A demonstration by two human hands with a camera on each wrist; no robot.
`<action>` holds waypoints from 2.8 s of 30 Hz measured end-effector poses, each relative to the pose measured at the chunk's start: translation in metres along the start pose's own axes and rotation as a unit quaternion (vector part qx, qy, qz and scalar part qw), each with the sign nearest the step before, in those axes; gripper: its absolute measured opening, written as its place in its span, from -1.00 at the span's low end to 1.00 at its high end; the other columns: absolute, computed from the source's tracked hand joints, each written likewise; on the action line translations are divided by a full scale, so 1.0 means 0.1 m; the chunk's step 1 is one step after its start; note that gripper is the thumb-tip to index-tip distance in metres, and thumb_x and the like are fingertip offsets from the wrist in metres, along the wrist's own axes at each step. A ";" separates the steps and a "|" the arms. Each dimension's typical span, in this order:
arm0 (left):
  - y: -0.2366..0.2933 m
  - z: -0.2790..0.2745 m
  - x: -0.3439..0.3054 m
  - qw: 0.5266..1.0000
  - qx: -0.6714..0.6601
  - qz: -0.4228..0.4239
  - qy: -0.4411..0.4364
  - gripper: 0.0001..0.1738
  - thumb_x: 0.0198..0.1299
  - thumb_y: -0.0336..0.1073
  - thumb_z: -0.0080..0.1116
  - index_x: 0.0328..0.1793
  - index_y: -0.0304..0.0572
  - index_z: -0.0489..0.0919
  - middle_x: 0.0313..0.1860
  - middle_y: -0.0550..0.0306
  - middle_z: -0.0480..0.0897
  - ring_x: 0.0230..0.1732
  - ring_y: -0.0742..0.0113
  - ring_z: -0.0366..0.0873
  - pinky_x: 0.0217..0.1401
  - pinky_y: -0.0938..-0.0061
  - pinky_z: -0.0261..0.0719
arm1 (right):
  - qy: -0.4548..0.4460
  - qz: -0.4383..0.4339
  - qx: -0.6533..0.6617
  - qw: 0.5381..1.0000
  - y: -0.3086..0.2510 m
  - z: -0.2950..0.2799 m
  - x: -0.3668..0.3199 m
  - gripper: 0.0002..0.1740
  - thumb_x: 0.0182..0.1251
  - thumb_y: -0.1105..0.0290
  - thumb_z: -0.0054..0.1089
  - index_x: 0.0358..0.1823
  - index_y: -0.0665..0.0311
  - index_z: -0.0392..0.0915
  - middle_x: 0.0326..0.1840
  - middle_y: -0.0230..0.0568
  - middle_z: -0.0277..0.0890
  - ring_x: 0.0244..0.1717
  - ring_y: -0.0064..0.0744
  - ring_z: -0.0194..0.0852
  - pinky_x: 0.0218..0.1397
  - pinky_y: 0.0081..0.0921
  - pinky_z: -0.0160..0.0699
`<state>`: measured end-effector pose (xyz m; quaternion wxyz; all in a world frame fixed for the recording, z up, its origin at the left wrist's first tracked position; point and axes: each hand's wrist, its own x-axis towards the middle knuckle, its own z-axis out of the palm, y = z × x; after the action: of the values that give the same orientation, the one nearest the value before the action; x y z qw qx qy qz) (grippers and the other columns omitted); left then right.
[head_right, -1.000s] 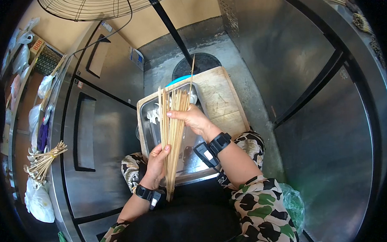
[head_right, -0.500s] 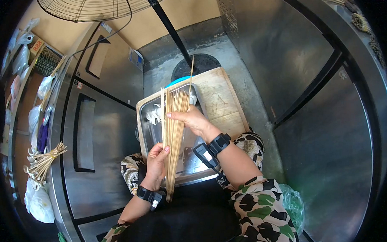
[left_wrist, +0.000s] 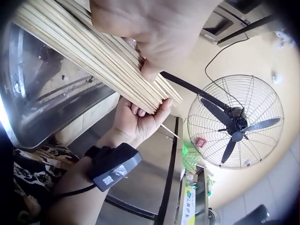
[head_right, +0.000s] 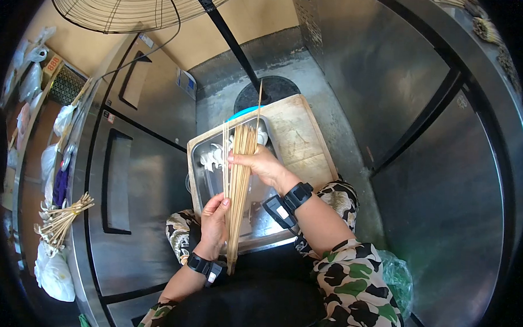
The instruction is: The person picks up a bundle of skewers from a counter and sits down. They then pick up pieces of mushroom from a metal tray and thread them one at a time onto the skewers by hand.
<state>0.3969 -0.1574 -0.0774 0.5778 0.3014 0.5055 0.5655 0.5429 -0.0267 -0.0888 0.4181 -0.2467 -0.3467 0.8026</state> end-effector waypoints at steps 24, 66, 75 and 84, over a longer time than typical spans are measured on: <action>-0.05 -0.06 0.05 0.999 -0.041 -0.025 -0.001 -0.80 0.24 -0.43 0.03 -0.06 -0.37 0.54 -0.18 0.09 0.61 -0.20 0.45 0.54 -0.07 0.58 0.51 | -0.017 0.029 0.029 0.999 -0.05 -0.01 -0.02 -0.74 0.08 0.39 0.30 -0.17 0.22 0.54 -0.27 -0.38 0.54 -0.26 -0.58 0.52 -0.20 -0.61 0.52; 0.18 -0.22 0.26 0.995 0.057 -0.070 -0.044 -0.80 0.14 -0.42 0.17 -0.09 -0.21 0.53 -0.29 0.28 0.60 -0.37 0.63 0.47 -0.31 0.68 0.44 | 0.000 0.012 -0.053 0.999 0.03 -0.03 0.15 -0.87 0.18 0.38 0.22 -0.45 0.12 0.44 -0.56 -0.49 0.45 -0.72 -0.83 0.05 -0.70 -0.83 -0.09; 0.25 -0.22 0.24 0.989 0.064 -0.103 -0.088 -0.80 0.12 -0.42 0.19 -0.11 -0.18 0.53 -0.32 0.33 0.58 -0.39 0.64 0.46 -0.33 0.70 0.43 | -0.041 -0.004 -0.018 0.999 -0.03 0.01 0.08 -0.86 0.21 0.36 0.19 -0.44 0.14 0.41 -0.58 -0.48 0.44 -0.75 -0.83 0.03 -0.73 -0.82 -0.11; 0.23 -0.20 0.18 0.989 0.077 -0.097 -0.080 -0.82 0.09 -0.38 0.24 -0.16 -0.16 0.55 -0.34 0.34 0.58 -0.38 0.63 0.46 -0.31 0.68 0.43 | -0.037 -0.018 -0.049 0.998 -0.07 0.04 0.03 -0.85 0.22 0.33 0.18 -0.44 0.15 0.43 -0.57 -0.45 0.47 -0.74 -0.85 0.04 -0.72 -0.83 -0.09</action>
<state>0.3679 -0.1406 -0.0669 0.6441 0.3387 0.5262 0.4400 0.5421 -0.0230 -0.0810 0.4066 -0.2308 -0.4048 0.7858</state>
